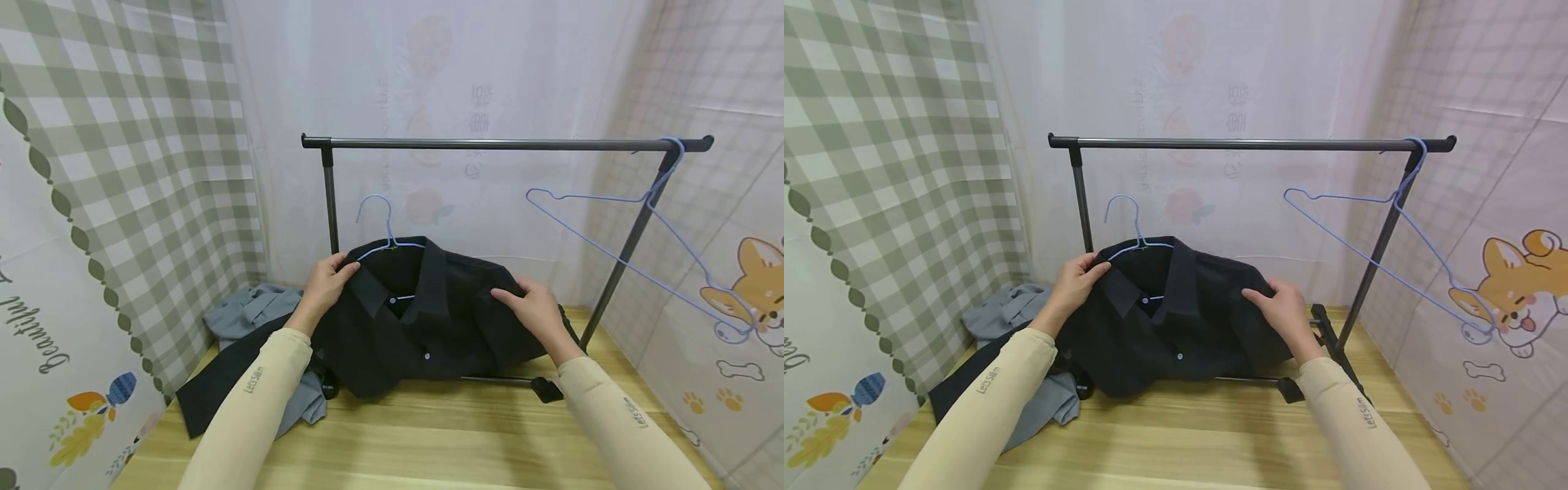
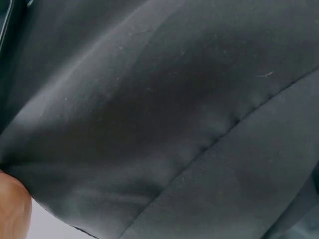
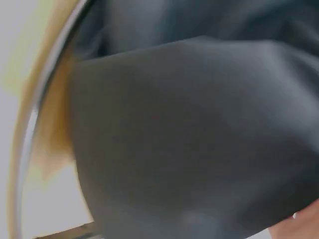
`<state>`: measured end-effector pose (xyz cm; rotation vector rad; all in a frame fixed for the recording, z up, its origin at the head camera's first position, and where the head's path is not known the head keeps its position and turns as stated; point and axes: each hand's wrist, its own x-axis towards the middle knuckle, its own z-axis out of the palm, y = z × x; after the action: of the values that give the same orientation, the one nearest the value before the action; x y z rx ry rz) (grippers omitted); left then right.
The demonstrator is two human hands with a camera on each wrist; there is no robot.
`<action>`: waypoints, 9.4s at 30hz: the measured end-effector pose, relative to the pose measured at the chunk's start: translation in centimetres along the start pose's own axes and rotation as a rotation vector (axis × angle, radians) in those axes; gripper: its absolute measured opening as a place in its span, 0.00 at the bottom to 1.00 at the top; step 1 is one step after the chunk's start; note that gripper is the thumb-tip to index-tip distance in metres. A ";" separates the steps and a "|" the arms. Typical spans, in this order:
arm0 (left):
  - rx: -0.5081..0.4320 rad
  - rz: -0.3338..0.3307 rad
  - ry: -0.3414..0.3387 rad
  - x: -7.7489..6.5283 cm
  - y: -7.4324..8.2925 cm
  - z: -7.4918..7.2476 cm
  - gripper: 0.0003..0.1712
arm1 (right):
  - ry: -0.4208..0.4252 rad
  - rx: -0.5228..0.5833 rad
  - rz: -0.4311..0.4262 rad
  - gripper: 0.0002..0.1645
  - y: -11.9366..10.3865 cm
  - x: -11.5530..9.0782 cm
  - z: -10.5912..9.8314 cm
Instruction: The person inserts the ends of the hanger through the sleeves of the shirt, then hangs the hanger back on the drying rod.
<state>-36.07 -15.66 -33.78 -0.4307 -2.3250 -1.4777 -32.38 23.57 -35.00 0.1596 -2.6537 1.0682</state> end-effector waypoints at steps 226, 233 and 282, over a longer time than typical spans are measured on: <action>0.808 -0.007 -0.168 -10.0 -5.6 14.1 0.58 | 0.486 0.225 0.391 0.25 2.2 -2.4 1.0; 0.936 0.111 -0.175 -9.1 -5.9 14.8 0.25 | 0.467 0.236 0.397 0.26 2.3 -2.6 1.1; 0.289 -0.328 0.103 -9.6 -7.3 9.1 0.32 | 0.490 0.250 0.439 0.24 2.5 -2.9 1.7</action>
<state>-31.86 -10.96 -47.51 0.1065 -2.5584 -1.2281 -30.51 24.14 -38.67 -0.5874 -2.1491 1.3572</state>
